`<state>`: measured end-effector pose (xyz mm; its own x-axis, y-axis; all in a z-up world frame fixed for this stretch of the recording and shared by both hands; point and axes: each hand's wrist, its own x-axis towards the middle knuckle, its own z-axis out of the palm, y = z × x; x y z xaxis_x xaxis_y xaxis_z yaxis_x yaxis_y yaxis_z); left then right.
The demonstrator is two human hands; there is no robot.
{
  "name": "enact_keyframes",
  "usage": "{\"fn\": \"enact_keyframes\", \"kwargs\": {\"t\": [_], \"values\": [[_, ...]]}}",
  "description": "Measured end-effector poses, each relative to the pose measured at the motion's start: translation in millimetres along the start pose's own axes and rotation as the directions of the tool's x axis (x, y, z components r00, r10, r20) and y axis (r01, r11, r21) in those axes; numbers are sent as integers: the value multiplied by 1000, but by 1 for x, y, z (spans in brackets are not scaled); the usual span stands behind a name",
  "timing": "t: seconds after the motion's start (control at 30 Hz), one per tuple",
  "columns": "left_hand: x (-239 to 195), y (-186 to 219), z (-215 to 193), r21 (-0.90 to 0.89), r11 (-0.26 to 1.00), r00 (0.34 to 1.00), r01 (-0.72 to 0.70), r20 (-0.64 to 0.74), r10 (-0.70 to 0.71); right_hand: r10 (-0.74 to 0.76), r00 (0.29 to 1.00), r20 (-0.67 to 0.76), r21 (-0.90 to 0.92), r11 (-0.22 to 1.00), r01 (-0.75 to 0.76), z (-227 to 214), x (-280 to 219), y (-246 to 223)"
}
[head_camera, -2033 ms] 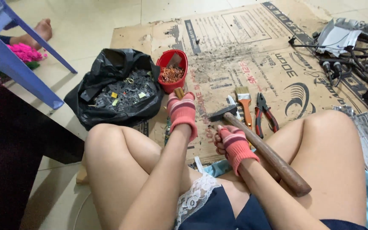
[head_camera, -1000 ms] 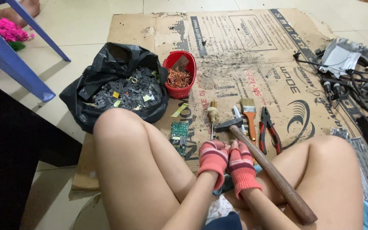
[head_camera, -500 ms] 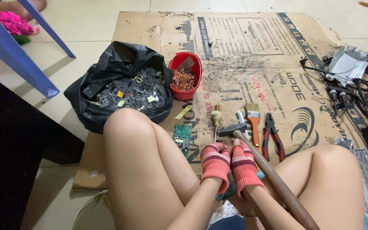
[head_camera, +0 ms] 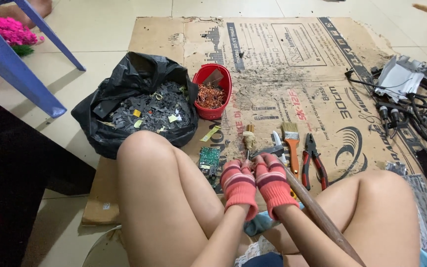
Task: The person sits on a cardboard sheet and uses a hammer to strike a small electronic component held in their left hand. They repeatedly hit the component to break it apart, then use their hands to separate the pieces and remove copper wire, placing the wire into a red container.
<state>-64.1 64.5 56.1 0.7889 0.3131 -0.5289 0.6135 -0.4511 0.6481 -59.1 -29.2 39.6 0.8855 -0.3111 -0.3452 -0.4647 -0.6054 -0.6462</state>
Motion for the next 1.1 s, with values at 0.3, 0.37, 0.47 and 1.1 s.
{"fn": "enact_keyframes", "kwargs": {"t": [0.3, 0.37, 0.47, 1.1], "values": [[16, 2, -14, -154, 974, 974, -167, -182, 138, -6, 999, 41, 256, 967, -4, -26, -19, -38], [30, 3, -19, -94, 978, 969, -186, -181, 167, -5, 998, -62, 271, 962, 22, -32, -18, -36], [15, 12, -42, -211, 972, 983, -104, -169, 68, 14, 997, -69, 476, 879, 21, -32, 12, -18], [89, 37, -146, 133, 991, 980, 26, -198, 1, -19, 998, 58, 225, 974, 6, -31, 19, -20]]}}
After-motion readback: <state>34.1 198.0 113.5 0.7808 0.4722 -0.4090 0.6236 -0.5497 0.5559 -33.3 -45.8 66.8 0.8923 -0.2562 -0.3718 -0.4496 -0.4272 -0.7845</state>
